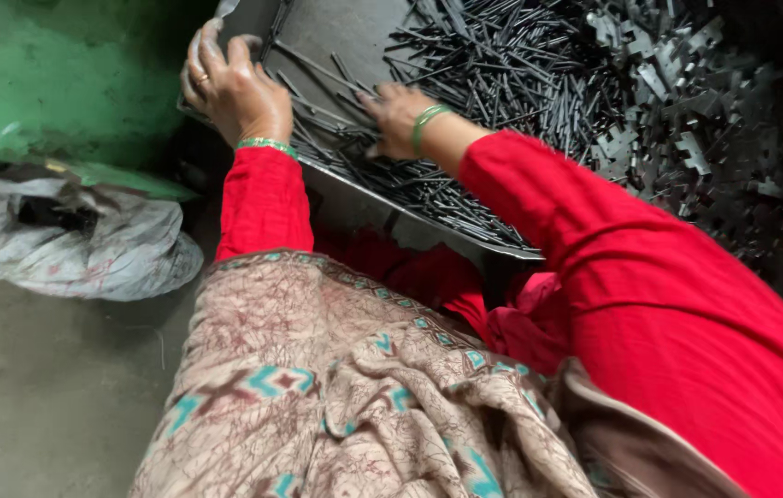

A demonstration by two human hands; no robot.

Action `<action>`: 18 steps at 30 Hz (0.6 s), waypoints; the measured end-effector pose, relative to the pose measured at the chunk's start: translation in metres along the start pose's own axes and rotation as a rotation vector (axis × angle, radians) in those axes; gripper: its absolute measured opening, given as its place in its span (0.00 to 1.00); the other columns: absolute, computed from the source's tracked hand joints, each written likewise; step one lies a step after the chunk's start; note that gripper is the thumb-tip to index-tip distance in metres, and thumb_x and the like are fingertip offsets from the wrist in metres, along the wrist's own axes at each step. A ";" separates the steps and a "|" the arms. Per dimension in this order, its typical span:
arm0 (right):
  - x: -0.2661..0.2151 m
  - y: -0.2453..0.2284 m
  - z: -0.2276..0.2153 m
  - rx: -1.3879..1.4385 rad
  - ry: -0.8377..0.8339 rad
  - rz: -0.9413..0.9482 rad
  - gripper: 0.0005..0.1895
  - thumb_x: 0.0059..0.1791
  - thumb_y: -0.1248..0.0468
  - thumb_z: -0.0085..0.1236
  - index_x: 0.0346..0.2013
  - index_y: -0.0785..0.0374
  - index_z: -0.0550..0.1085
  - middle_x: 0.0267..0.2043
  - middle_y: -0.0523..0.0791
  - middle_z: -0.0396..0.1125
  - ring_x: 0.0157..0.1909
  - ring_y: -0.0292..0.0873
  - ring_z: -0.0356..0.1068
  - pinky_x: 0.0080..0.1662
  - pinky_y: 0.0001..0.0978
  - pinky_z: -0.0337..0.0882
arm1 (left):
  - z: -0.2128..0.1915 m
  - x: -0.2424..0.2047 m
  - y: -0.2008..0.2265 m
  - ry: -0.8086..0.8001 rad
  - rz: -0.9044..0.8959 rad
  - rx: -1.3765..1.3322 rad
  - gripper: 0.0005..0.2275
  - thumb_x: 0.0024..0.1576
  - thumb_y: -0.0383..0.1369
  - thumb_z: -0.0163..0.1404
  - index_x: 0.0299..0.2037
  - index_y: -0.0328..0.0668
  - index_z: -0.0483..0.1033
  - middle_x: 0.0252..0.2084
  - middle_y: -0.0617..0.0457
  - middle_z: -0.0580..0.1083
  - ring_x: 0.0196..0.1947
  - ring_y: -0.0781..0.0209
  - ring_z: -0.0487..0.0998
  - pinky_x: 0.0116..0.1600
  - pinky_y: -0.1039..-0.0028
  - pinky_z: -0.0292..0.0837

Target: The person sits on the floor and repeatedly picks up small metal rods and flat metal brackets from a large pile. They insert the rods into the brackets by hand and place the assembled units into a nearby sack. The process continues throughout the clip.

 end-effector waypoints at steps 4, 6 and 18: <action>0.009 -0.017 0.000 -0.116 0.175 -0.030 0.48 0.44 0.65 0.58 0.76 0.70 0.49 0.61 0.62 0.59 0.60 0.60 0.64 0.59 0.46 0.68 | 0.004 -0.003 -0.001 -0.027 0.004 -0.004 0.12 0.53 0.23 0.59 0.44 0.50 0.80 0.66 0.53 0.67 0.70 0.49 0.61 0.71 0.50 0.50; 0.014 -0.014 0.003 -0.082 0.138 0.064 0.49 0.44 0.66 0.55 0.77 0.74 0.46 0.58 0.58 0.62 0.59 0.58 0.65 0.59 0.46 0.69 | 0.004 -0.004 -0.002 -0.024 0.006 -0.007 0.11 0.53 0.23 0.59 0.44 0.50 0.80 0.66 0.53 0.67 0.70 0.49 0.61 0.71 0.49 0.50; -0.217 0.088 -0.156 -0.174 0.514 -0.103 0.45 0.38 0.67 0.68 0.70 0.65 0.61 0.54 0.56 0.68 0.50 0.62 0.72 0.47 0.52 0.75 | 0.020 -0.010 -0.020 -0.070 0.057 -0.056 0.13 0.52 0.23 0.59 0.46 0.48 0.79 0.69 0.50 0.65 0.74 0.46 0.58 0.75 0.47 0.48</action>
Point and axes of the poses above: each hand's wrist, its own x-axis towards the middle knuckle, its own z-axis out of the palm, y = z × x, the point moved 7 cm from there along x, towards the middle knuckle
